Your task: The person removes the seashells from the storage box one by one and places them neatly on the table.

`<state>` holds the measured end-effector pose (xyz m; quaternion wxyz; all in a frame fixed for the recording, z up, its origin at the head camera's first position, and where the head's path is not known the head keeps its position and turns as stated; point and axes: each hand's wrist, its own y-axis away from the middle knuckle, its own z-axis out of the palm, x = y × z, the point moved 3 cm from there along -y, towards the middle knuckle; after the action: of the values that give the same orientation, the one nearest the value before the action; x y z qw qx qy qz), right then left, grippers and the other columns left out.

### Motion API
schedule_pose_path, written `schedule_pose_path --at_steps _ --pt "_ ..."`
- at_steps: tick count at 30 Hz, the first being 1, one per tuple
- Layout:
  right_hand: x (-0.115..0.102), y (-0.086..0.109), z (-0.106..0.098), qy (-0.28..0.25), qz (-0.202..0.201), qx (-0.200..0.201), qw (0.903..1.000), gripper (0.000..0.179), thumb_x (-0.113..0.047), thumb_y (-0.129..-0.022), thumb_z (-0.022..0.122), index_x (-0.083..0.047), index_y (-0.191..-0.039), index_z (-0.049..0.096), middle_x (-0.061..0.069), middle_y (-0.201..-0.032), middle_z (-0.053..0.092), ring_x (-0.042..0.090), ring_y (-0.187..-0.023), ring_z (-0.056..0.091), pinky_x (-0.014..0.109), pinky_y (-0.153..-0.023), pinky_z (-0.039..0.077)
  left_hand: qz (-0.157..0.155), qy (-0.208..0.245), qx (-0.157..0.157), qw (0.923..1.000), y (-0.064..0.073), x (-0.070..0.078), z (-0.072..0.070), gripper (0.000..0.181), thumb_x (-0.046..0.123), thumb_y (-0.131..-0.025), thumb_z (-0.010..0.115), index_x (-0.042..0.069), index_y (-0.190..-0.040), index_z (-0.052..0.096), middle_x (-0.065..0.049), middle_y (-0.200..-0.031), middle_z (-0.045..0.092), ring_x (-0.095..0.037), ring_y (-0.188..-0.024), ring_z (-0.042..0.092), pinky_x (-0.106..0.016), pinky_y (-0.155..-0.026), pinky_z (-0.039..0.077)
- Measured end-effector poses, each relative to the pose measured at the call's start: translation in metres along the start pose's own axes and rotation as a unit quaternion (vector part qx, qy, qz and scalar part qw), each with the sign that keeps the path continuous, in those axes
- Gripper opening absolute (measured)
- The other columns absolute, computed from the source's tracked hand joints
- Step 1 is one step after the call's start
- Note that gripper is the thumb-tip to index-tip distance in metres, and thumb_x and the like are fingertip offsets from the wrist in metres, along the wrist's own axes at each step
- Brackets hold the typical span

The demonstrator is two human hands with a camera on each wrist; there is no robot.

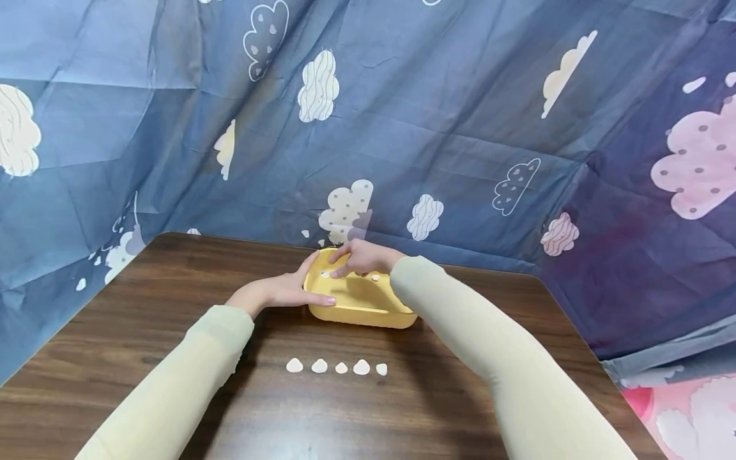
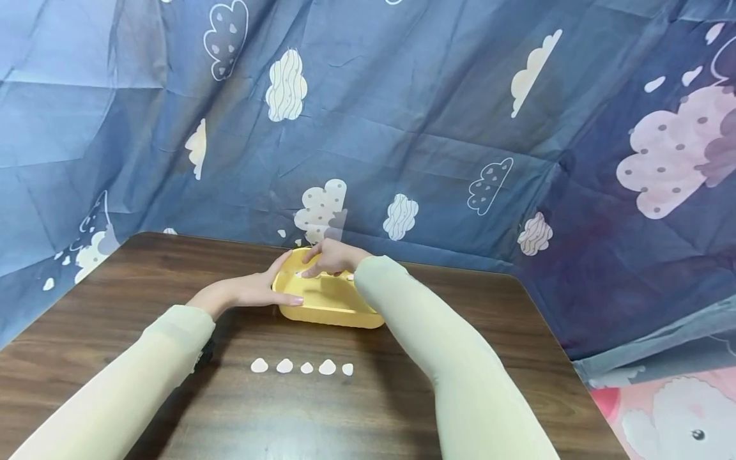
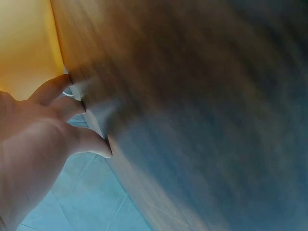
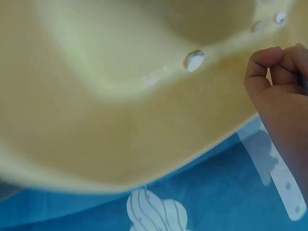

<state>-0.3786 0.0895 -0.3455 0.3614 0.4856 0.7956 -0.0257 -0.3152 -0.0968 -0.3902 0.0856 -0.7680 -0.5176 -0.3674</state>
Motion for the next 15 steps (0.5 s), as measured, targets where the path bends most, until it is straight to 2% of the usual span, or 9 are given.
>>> schedule_pose_path --at_steps 6,7,10,12,15 --pt "0.006 -0.019 0.003 0.025 -0.014 0.004 0.9996 0.048 -0.026 -0.084 0.078 -0.014 -0.129 0.065 0.012 -0.116 0.065 0.009 -0.046 0.029 0.021 -0.048 0.032 0.004 -0.004 0.008 1.0 0.0 -0.001 0.001 0.127 0.082 -0.068 0.065 0.039 -0.153 -0.019 -0.022 -0.156 0.032 -0.034 -0.137 0.044 -0.051 -0.109 0.038" --pt "0.007 -0.021 0.004 0.03 -0.016 0.007 0.9994 0.047 -0.026 -0.084 0.078 -0.015 -0.128 0.067 0.009 -0.117 0.065 0.009 -0.046 0.03 0.021 -0.048 0.032 0.004 -0.003 0.008 1.0 0.0 -0.002 0.001 0.127 0.082 -0.068 0.065 0.04 -0.153 -0.02 -0.022 -0.157 0.032 -0.034 -0.137 0.044 -0.051 -0.109 0.038" --pt "0.009 -0.026 0.006 0.038 -0.02 0.009 0.999 0.043 -0.024 -0.084 0.078 -0.016 -0.126 0.068 0.009 -0.118 0.065 0.009 -0.046 0.031 0.021 -0.047 0.032 0.004 -0.005 0.009 0.9999 -0.001 -0.002 0.001 0.128 0.082 -0.067 0.065 0.04 -0.153 -0.02 -0.021 -0.156 0.032 -0.033 -0.136 0.045 -0.05 -0.109 0.038" --pt "0.009 -0.028 0.008 0.045 -0.019 0.007 0.9988 0.043 -0.024 -0.084 0.079 -0.017 -0.125 0.069 0.01 -0.123 0.062 0.011 -0.05 0.034 0.022 -0.049 0.034 0.005 -0.004 0.008 0.9999 -0.001 -0.003 0.001 0.128 0.082 -0.067 0.065 0.04 -0.152 -0.021 -0.022 -0.156 0.032 -0.033 -0.135 0.046 -0.049 -0.109 0.038" --pt "0.009 -0.03 0.011 0.069 -0.022 0.011 0.9973 0.042 -0.026 -0.084 0.079 -0.019 -0.124 0.07 0.009 -0.13 0.058 0.014 -0.069 0.047 0.023 -0.062 0.042 0.004 -0.006 0.013 0.9999 -0.002 -0.004 -0.001 0.128 0.083 -0.067 0.065 0.04 -0.153 -0.02 -0.023 -0.154 0.036 -0.033 -0.133 0.048 -0.05 -0.108 0.039"
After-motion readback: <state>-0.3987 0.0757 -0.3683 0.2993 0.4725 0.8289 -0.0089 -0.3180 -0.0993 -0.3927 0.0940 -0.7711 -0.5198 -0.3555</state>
